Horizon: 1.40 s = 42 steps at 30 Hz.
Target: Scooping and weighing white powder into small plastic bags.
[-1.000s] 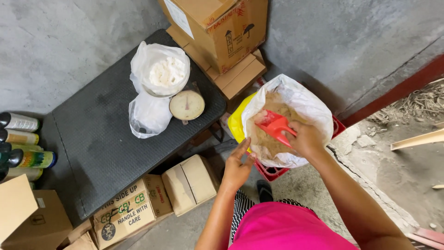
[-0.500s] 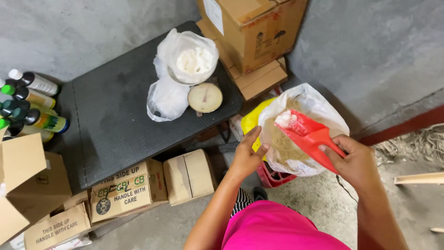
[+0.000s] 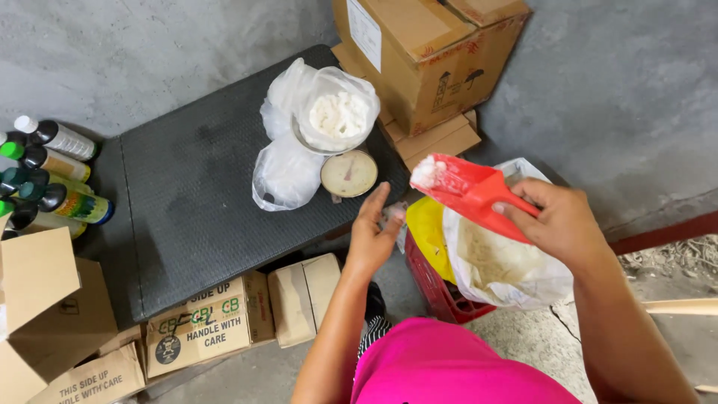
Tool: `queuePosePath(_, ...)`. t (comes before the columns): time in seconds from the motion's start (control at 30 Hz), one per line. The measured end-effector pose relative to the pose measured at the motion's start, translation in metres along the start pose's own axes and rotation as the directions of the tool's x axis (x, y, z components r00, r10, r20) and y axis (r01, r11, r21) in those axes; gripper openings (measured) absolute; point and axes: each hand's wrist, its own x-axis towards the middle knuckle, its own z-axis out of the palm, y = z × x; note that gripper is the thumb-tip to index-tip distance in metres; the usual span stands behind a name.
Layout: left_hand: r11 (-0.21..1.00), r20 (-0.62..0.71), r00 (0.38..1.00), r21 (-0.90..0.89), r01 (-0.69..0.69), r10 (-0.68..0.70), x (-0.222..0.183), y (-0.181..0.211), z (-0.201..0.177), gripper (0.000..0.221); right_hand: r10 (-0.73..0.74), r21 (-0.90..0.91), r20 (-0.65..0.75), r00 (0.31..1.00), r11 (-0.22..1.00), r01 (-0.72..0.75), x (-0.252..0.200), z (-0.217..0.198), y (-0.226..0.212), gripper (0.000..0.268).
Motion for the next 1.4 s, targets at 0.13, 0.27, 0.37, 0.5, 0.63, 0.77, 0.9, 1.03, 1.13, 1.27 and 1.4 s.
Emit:
queuePosePath(0.13, 0.999, -0.051, 0.998, 0.029, 0.039, -0.037, 0.029, 0.013, -0.035, 0.062, -0.082, 0.008, -0.003, 0.997, 0.997, 0.082, 0.046, 0.022, -0.021, 0.022)
queuePosePath(0.27, 0.992, -0.134, 0.987, 0.097, -0.077, 0.089, 0.057, -0.022, -0.065, 0.061, -0.130, -0.028, 0.014, 0.991, 0.991, 0.130, 0.089, 0.050, -0.038, 0.025)
queuePosePath(0.37, 0.999, -0.174, 0.985, 0.036, -0.004, 0.010, 0.073, -0.033, -0.082, 0.061, -0.194, -0.083, 0.032, 0.981, 0.977, 0.196, 0.121, 0.069, -0.050, 0.026)
queuePosePath(0.5, 0.985, -0.159, 0.972, -0.018, 0.172, -0.173, 0.090, -0.047, -0.100, 0.062, -0.326, -0.247, 0.077, 0.942, 0.909, 0.334, 0.162, 0.097, -0.061, 0.027)
queuePosePath(0.63, 0.980, -0.119, 0.974, -0.062, 0.188, -0.195, 0.107, -0.074, -0.104, 0.062, -0.361, -0.362, 0.126, 0.924, 0.851, 0.381, 0.197, 0.121, -0.079, 0.030)
queuePosePath(0.77, 0.973, -0.084, 0.970, -0.067, 0.221, -0.226, 0.125, -0.085, -0.100, 0.067, -0.359, -0.484, 0.211, 0.909, 0.769, 0.416, 0.226, 0.143, -0.099, 0.027)
queuePosePath(0.9, 0.942, -0.063, 0.951, -0.173, 0.288, -0.302, 0.138, -0.081, -0.094, 0.074, -0.348, -0.602, 0.310, 0.885, 0.649, 0.466, 0.248, 0.166, -0.108, 0.018)
queuePosePath(1.03, 0.932, -0.047, 0.951, -0.217, 0.289, -0.305, 0.145, -0.096, -0.084, 0.080, -0.350, -0.689, 0.389, 0.852, 0.504, 0.521, 0.265, 0.183, -0.115, 0.014)
queuePosePath(1.13, 0.966, -0.056, 0.979, -0.183, 0.183, -0.196, 0.148, -0.101, -0.082, 0.082, -0.354, -0.734, 0.448, 0.821, 0.378, 0.564, 0.273, 0.196, -0.120, 0.011)
queuePosePath(1.27, 0.934, 0.000, 0.964, -0.246, 0.257, -0.265, 0.148, -0.075, -0.086, 0.085, -0.392, -0.762, 0.494, 0.776, 0.234, 0.603, 0.278, 0.215, -0.130, 0.011)
queuePosePath(1.4, 0.913, 0.023, 0.956, -0.289, 0.287, -0.293, 0.145, -0.085, -0.086, 0.085, -0.413, -0.763, 0.559, 0.719, 0.085, 0.641, 0.267, 0.231, -0.144, 0.012)
